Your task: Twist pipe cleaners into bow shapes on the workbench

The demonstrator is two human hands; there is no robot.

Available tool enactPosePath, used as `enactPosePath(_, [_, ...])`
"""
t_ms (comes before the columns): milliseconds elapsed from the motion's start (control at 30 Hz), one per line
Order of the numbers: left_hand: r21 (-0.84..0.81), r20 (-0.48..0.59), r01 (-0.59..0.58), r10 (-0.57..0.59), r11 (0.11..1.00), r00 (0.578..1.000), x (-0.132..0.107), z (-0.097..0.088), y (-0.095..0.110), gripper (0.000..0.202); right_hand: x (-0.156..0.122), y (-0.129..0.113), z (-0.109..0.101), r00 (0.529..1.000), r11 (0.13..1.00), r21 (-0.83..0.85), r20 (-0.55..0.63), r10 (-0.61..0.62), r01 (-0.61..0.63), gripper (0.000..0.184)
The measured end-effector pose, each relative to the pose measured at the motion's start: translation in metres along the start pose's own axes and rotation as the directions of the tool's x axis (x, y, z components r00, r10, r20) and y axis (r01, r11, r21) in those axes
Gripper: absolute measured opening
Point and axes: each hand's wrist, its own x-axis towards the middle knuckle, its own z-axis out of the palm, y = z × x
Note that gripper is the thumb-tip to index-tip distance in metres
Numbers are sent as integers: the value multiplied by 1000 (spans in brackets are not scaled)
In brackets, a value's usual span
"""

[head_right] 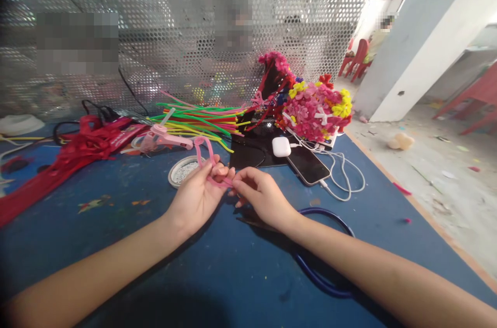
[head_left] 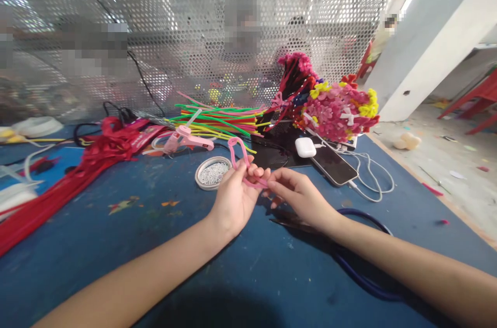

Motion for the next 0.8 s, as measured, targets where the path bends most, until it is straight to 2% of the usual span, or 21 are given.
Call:
enactPosePath(100, [-53, 11, 51, -51, 997, 999, -1, 1, 0, 20, 0, 1, 2, 994, 987, 120, 35, 108, -111, 20])
enactPosePath(200, [-78, 29, 81, -79, 994, 996, -1, 0, 0, 20, -1, 2, 3, 985, 982, 81, 55, 166, -170, 24])
enactPosePath(367, [-106, 44, 119, -115, 987, 992, 0, -1, 1, 23, -4, 2, 2, 992, 994, -63, 74, 98, -94, 25])
enactPosePath(600, [-158, 86, 231, -219, 960, 972, 7, -5, 10, 29, -2, 6, 2, 977, 983, 119, 173, 121, -142, 21])
enactPosePath(800, [-169, 70, 232, -223, 958, 972, 8, -5, 8, 28, -2, 4, 5, 975, 987, 73, 180, 130, -145, 23])
